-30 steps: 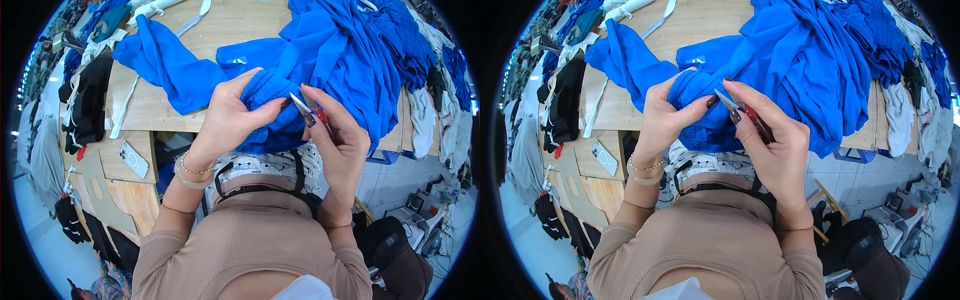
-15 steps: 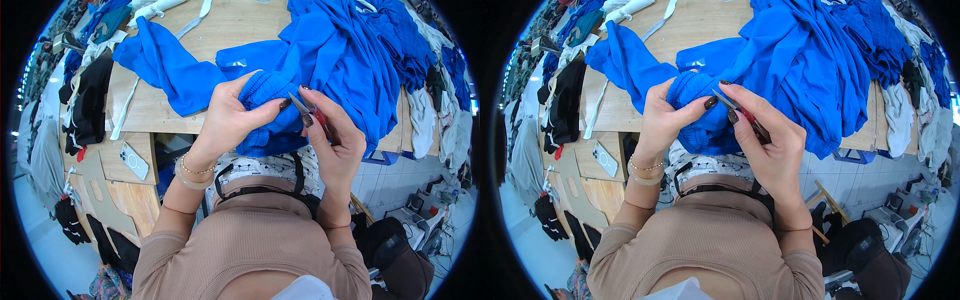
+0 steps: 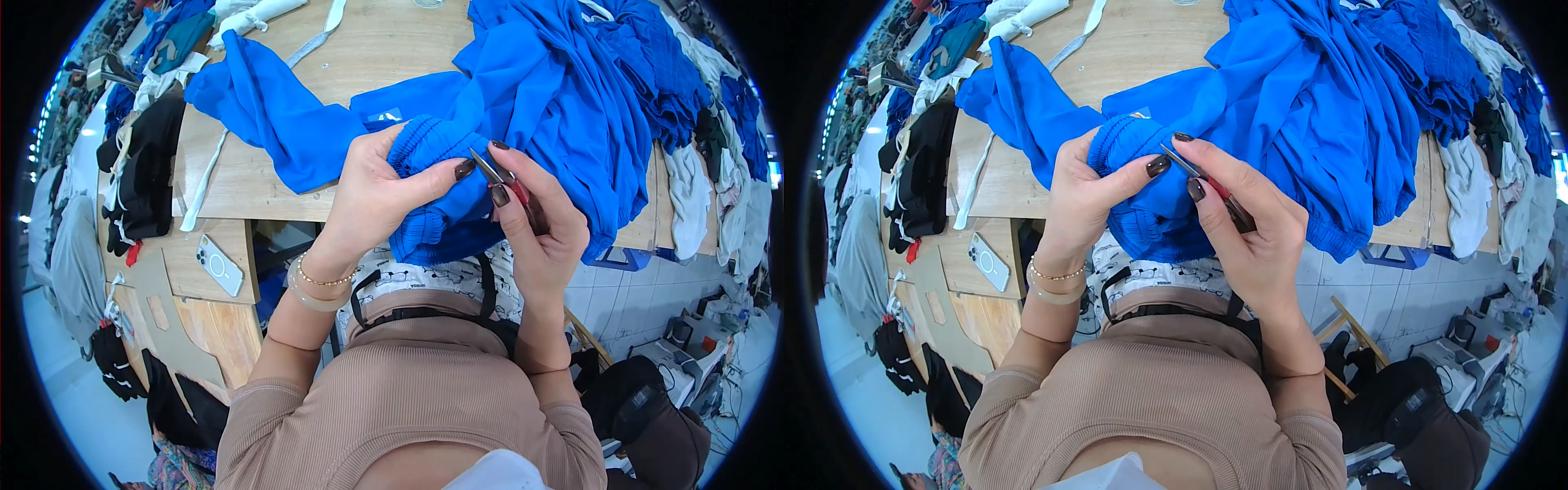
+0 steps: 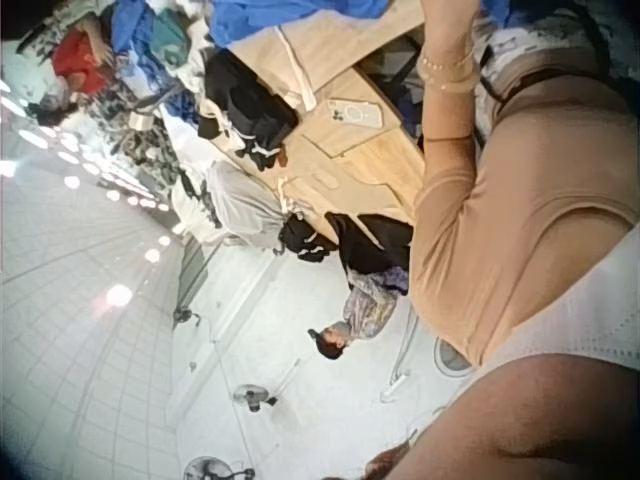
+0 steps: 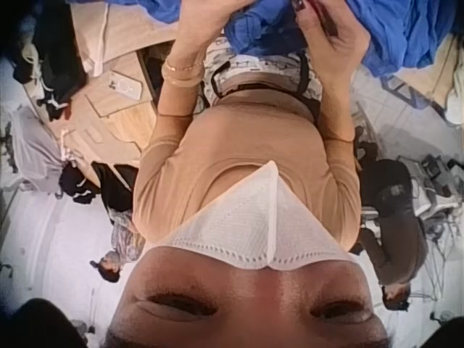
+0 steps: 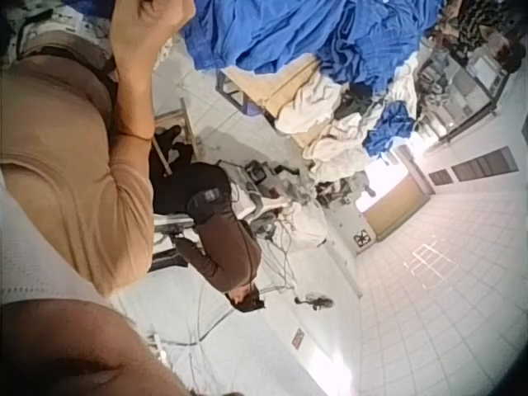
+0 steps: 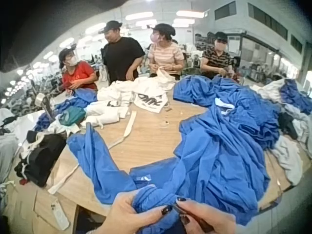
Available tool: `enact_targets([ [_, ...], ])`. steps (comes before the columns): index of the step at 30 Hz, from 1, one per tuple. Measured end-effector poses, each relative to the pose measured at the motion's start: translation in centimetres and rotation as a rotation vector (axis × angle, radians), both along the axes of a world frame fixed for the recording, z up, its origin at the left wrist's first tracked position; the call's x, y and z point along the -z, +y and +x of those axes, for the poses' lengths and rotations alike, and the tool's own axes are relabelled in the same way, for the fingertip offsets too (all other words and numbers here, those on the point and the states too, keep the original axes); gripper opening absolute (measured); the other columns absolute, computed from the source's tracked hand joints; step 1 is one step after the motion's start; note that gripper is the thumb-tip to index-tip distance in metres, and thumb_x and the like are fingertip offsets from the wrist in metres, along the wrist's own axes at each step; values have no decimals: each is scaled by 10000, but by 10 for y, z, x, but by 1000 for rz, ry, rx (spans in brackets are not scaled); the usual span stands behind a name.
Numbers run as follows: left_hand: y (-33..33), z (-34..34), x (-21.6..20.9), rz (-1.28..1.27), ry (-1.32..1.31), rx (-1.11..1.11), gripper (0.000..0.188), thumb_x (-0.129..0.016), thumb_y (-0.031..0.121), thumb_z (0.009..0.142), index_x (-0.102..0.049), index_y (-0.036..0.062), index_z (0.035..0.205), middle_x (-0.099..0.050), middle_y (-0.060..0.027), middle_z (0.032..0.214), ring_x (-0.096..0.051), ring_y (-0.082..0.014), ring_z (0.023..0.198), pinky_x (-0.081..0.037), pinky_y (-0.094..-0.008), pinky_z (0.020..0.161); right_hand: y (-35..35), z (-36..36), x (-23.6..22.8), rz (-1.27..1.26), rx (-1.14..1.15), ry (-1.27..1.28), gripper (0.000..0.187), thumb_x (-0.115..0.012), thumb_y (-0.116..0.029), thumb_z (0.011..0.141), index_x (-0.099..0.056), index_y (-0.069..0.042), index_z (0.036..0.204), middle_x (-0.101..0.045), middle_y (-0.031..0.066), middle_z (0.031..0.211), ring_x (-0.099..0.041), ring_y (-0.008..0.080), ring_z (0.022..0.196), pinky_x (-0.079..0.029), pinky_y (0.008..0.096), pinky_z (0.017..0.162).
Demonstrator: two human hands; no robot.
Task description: Trimming excess threads from the waistband and seams of blue garments using small snips.
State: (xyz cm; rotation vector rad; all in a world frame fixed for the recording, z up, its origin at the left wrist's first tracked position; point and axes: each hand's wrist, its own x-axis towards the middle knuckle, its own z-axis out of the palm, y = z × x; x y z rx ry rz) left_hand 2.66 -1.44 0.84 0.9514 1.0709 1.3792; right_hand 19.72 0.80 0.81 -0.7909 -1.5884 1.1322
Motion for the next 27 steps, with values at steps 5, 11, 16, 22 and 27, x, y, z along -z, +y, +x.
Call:
enact_targets([
  [5, 0, 1, -2, 48, 97, -9, 175, -642, 9, 804, -622, -33, 973, -658, -30, 869, -574, -49, 766, -482, -194, 682, -1, 0, -4, -3, 27, -70, 289, -578, 69, 822, -636, 2, 1097, -669, 91, 1020, -599, 66, 793, -472, 182, 692],
  [11, 0, 4, 0, 87, 123, -44, 196, -639, 3, 799, -616, -33, 990, -659, -32, 874, -576, -53, 771, -482, -195, 685, -1, -1, -7, -9, 28, -84, 301, -570, 79, 819, -637, -6, 1099, -667, 90, 1025, -593, 60, 787, -469, 181, 679],
  [16, 0, 4, -1, 92, 116, -47, 193, -640, 4, 800, -618, -31, 989, -658, -33, 876, -576, -53, 771, -482, -196, 685, -2, -2, -5, 4, 38, -82, 307, -563, 77, 823, -628, -1, 1113, -666, 88, 1032, -584, 52, 780, -460, 171, 667],
  [22, -1, 6, -4, 71, 49, -48, 185, -646, 8, 805, -620, -30, 984, -657, -34, 875, -577, -53, 770, -482, -195, 686, -4, -3, 6, 82, 67, -105, 297, -592, -16, 863, -594, 3, 1159, -637, 50, 941, -523, 50, 667, -410, 160, 587],
  [27, -1, 7, -6, 63, 7, -42, 184, -645, 6, 804, -619, -30, 983, -656, -34, 873, -577, -53, 767, -481, -195, 685, -5, -8, 8, 101, 122, -63, 290, -595, 24, 832, -622, 2, 1120, -668, 106, 1012, -583, 67, 728, -455, 177, 639],
])
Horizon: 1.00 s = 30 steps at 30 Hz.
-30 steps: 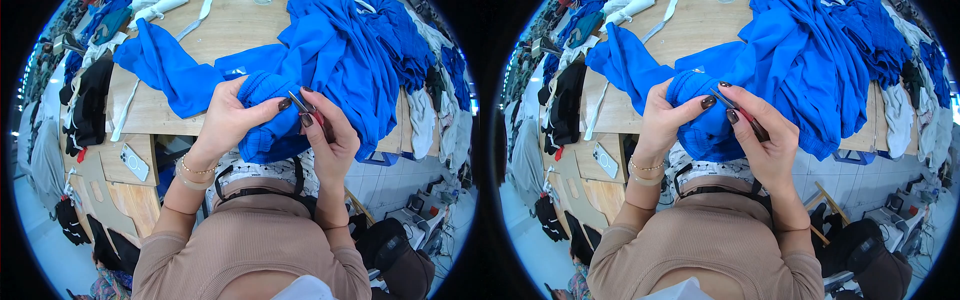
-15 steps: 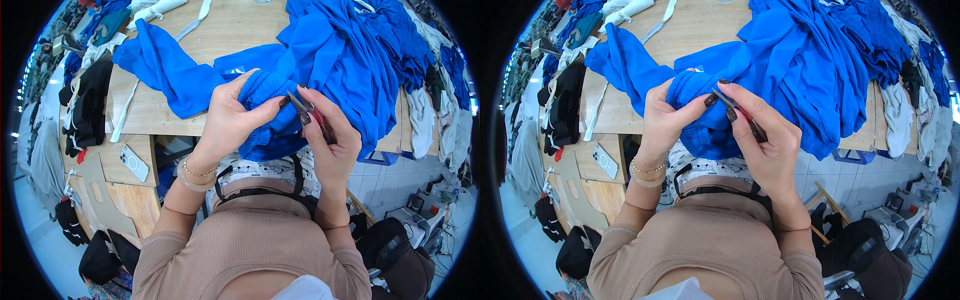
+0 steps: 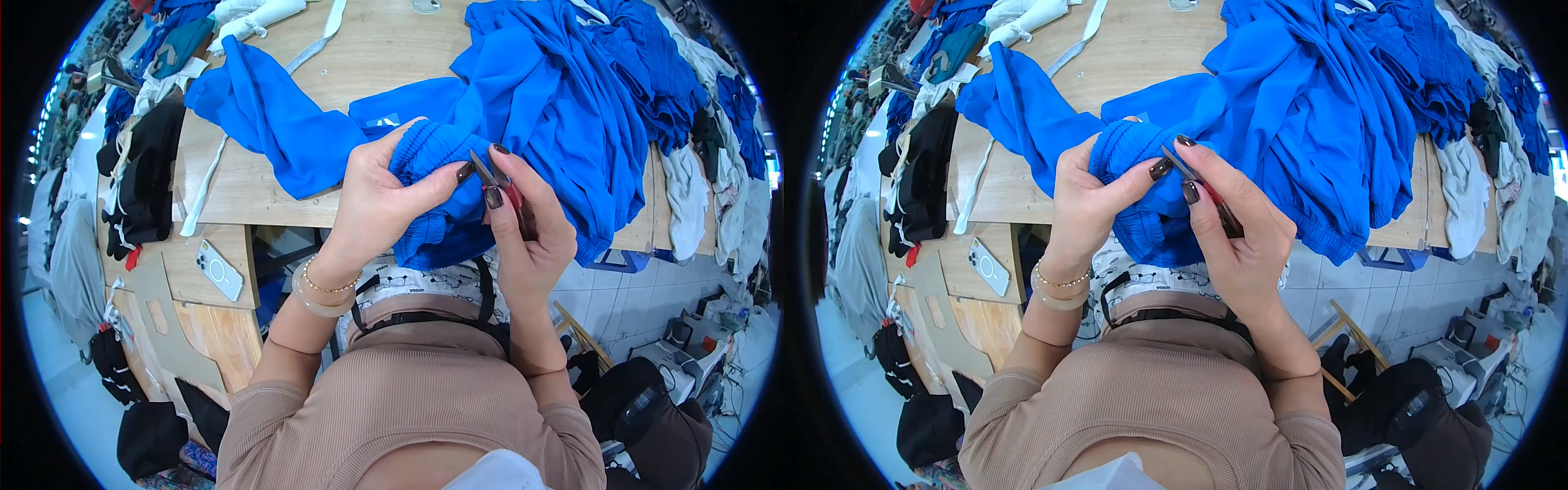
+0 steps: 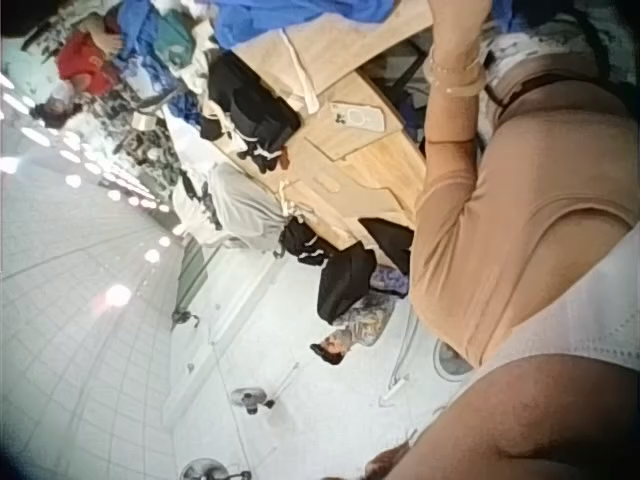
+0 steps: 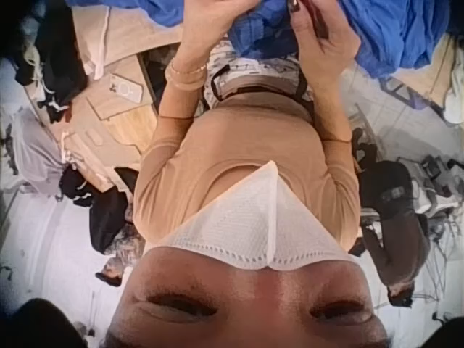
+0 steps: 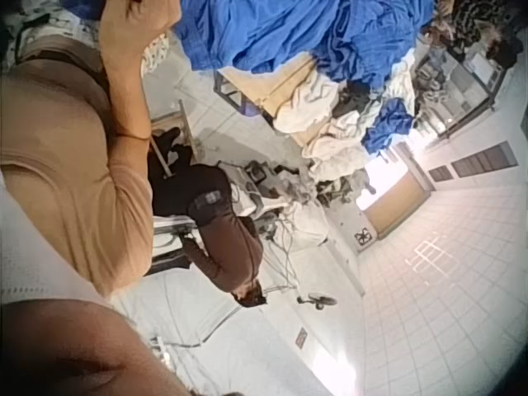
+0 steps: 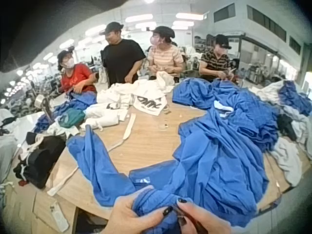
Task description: Trimming excess threads from the waistband and seams of blue garments using small snips.
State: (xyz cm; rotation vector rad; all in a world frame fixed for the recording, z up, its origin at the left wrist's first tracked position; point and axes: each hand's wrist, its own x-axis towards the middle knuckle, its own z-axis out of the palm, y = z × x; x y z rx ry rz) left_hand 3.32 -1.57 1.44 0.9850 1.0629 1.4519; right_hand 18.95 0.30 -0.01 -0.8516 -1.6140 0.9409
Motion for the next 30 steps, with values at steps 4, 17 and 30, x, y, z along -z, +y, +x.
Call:
enact_targets([
  [4, 2, 0, 4, 31, 93, -3, 185, -637, -2, 798, -612, -36, 978, -655, -31, 869, -566, -46, 758, -477, -190, 679, 2, -4, 0, 127, 33, -36, 326, -641, 37, 781, -625, -8, 1103, -670, 96, 933, -523, 58, 591, -412, 185, 504],
  [17, 2, 3, 6, -23, 105, -2, 200, -627, 4, 798, -598, -44, 990, -650, -25, 867, -552, -40, 762, -473, -191, 673, 8, -6, 11, 365, 191, -247, 327, -680, 61, 699, -653, -21, 1014, -621, 73, 678, -551, 100, 485, -419, 205, 447],
  [30, 2, -1, 4, -48, 77, 34, 186, -638, 12, 796, -610, -32, 975, -647, -16, 861, -547, -38, 746, -466, -189, 674, 5, 6, -2, 202, 107, -87, 297, -673, 64, 713, -646, 20, 1005, -688, 139, 892, -660, 116, 684, -506, 201, 621],
])
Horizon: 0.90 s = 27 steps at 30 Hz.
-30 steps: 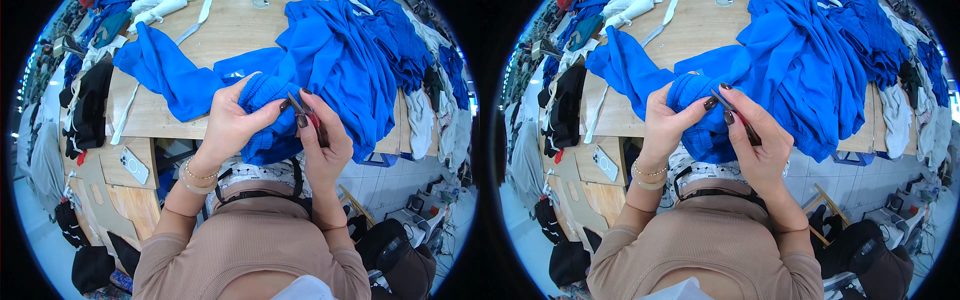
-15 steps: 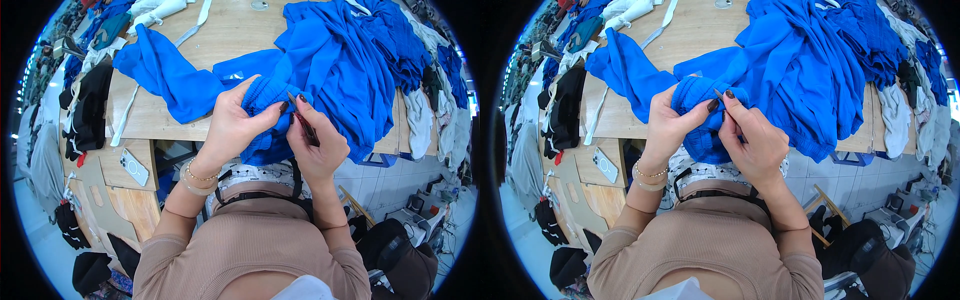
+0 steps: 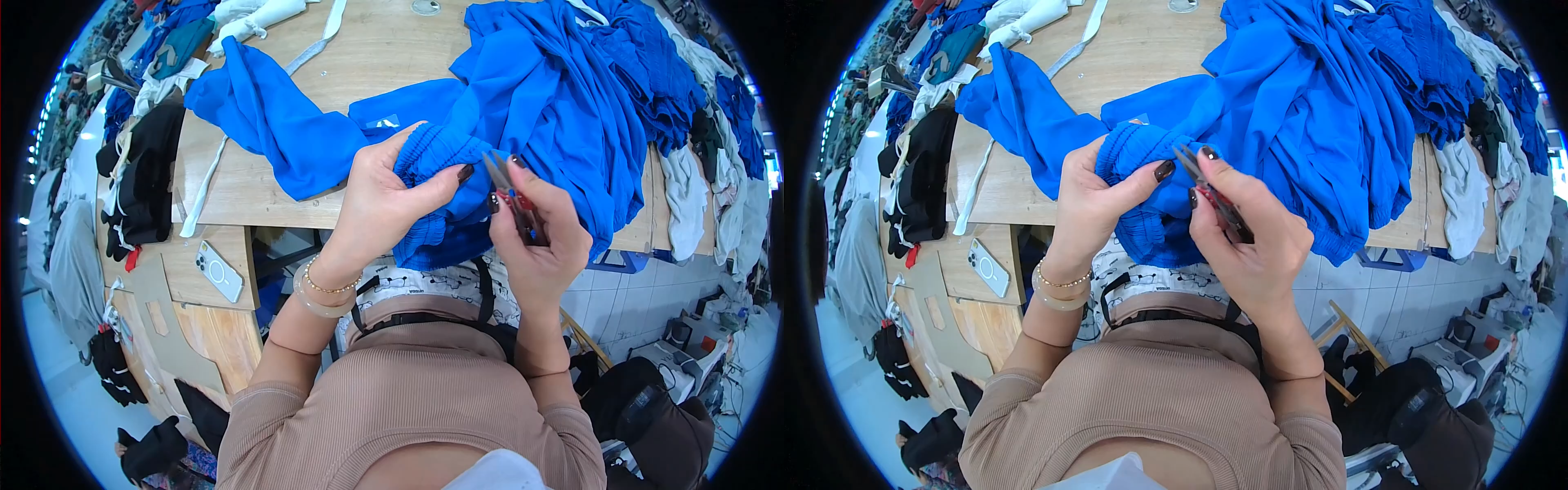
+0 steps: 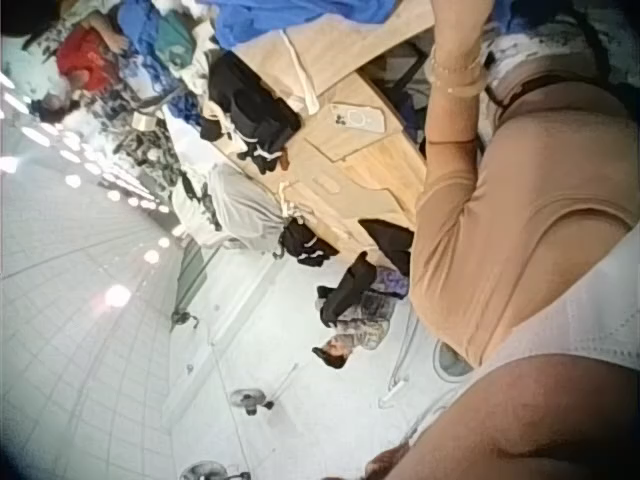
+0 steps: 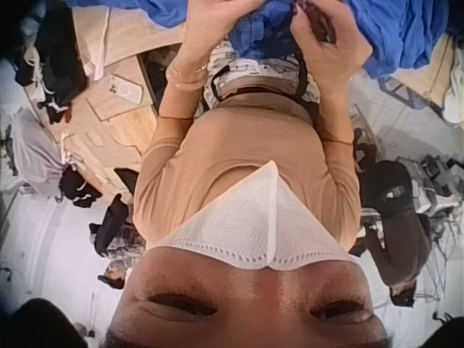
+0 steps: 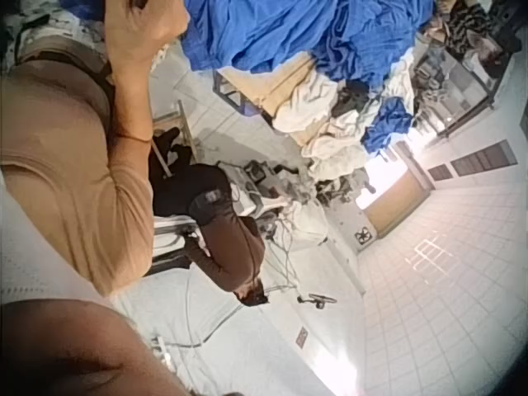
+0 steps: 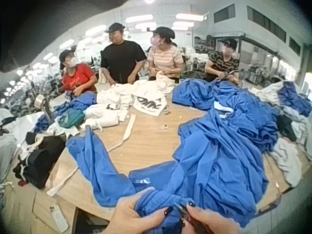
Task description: Trimming excess threads from the waistband and seams of blue garments using small snips.
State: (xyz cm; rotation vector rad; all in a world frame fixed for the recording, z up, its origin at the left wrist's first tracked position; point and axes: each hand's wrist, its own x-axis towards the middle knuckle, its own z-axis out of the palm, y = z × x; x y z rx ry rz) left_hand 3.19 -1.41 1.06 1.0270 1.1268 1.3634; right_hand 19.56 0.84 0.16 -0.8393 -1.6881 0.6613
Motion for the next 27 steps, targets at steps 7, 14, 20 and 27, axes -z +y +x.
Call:
enact_targets([
  [7, 1, 2, -1, 33, -9, -32, 185, -642, 10, 796, -610, -29, 974, -645, -13, 860, -544, -35, 750, -466, -189, 674, -3, -1, -11, 22, -5, -155, 319, -657, 80, 709, -652, -17, 1014, -616, 71, 692, -546, 88, 522, -440, 196, 484],
  [14, 0, 2, -1, 36, 19, -30, 181, -640, 5, 795, -609, -25, 971, -642, -12, 857, -540, -37, 753, -466, -196, 675, -6, 1, -10, -60, -5, -194, 310, -667, 52, 727, -658, -16, 1030, -678, 47, 835, -567, 18, 652, -424, 144, 579],
  [20, 1, 3, -2, 36, 14, -32, 180, -640, 4, 794, -611, -28, 968, -641, -8, 857, -538, -37, 750, -464, -194, 672, -5, 1, -7, -18, 8, -212, 305, -661, 67, 728, -653, -1, 1025, -681, 66, 861, -588, 36, 680, -447, 153, 603],
  [27, 1, 3, -4, -8, -16, -7, 177, -638, 2, 795, -616, -32, 967, -642, -6, 847, -537, -35, 746, -464, -195, 671, 1, -1, 2, 132, 29, -40, 325, -672, 70, 722, -630, 1, 1038, -586, 49, 673, -501, 66, 506, -393, 194, 453],
])
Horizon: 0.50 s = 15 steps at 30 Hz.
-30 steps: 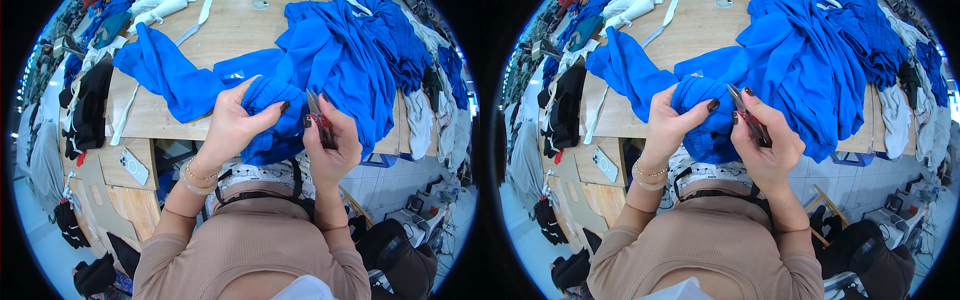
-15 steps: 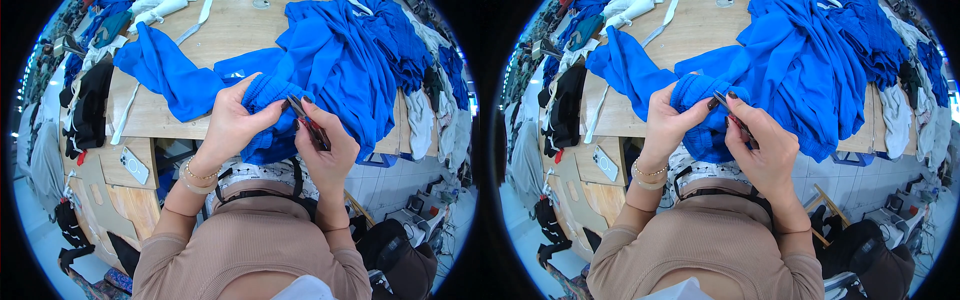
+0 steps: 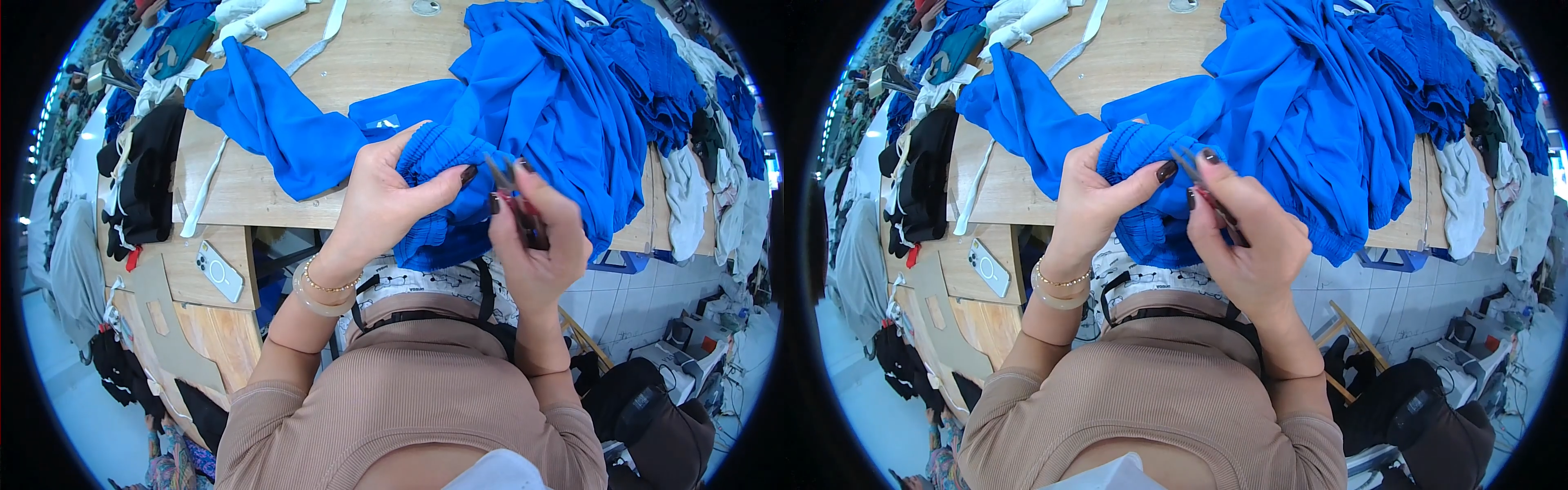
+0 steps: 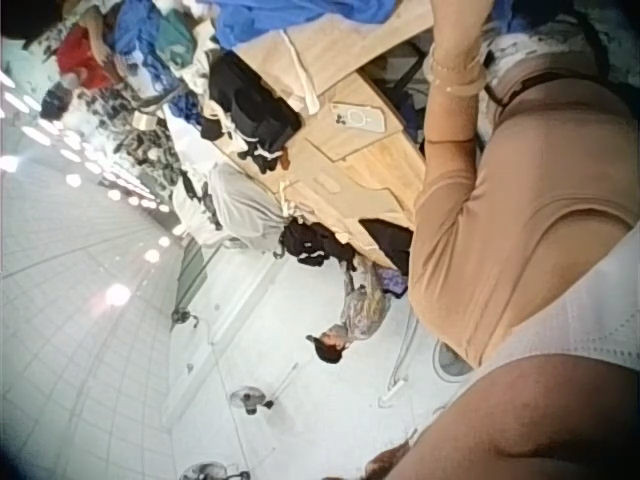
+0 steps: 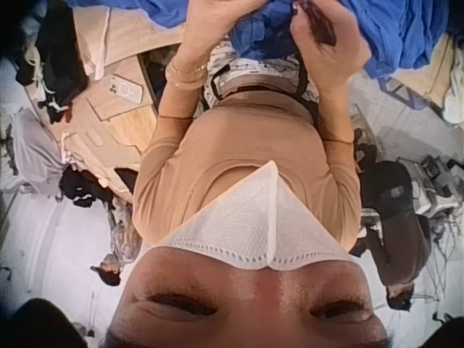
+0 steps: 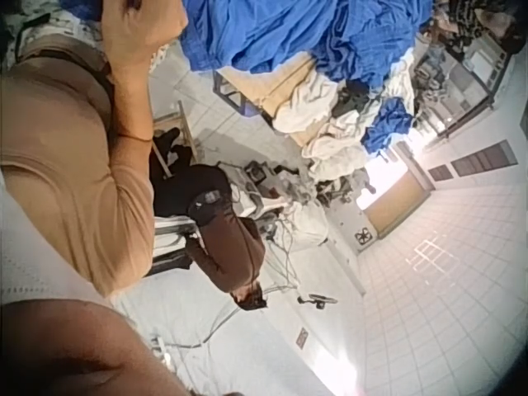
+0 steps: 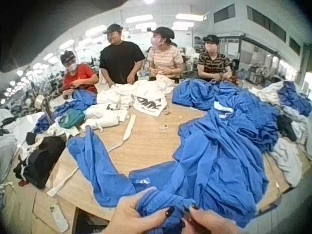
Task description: Trimming excess threads from the waistband and seams of blue garments using small snips.
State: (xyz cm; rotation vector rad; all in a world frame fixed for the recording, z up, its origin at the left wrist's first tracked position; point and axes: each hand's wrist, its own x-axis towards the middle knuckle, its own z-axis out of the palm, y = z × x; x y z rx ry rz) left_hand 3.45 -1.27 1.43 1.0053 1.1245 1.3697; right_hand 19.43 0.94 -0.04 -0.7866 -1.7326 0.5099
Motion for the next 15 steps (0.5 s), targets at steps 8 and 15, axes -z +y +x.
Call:
enact_targets([
  [8, 0, 2, -1, 48, 57, 0, 188, -640, 7, 793, -612, -26, 976, -635, -5, 845, -528, -32, 747, -460, -198, 665, 20, -5, -17, -198, -124, 107, 178, -688, 56, 739, -651, 19, 909, -647, 51, 770, -483, 62, 563, -394, 183, 517],
  [15, 2, -3, -3, -57, 146, 55, 195, -647, 34, 796, -614, -15, 982, -636, -1, 848, -519, -23, 746, -456, -195, 663, 32, -14, -16, 76, -71, -174, 188, -607, 112, 646, -576, 4, 796, -494, 79, 793, -520, 185, 655, -415, 266, 553],
])
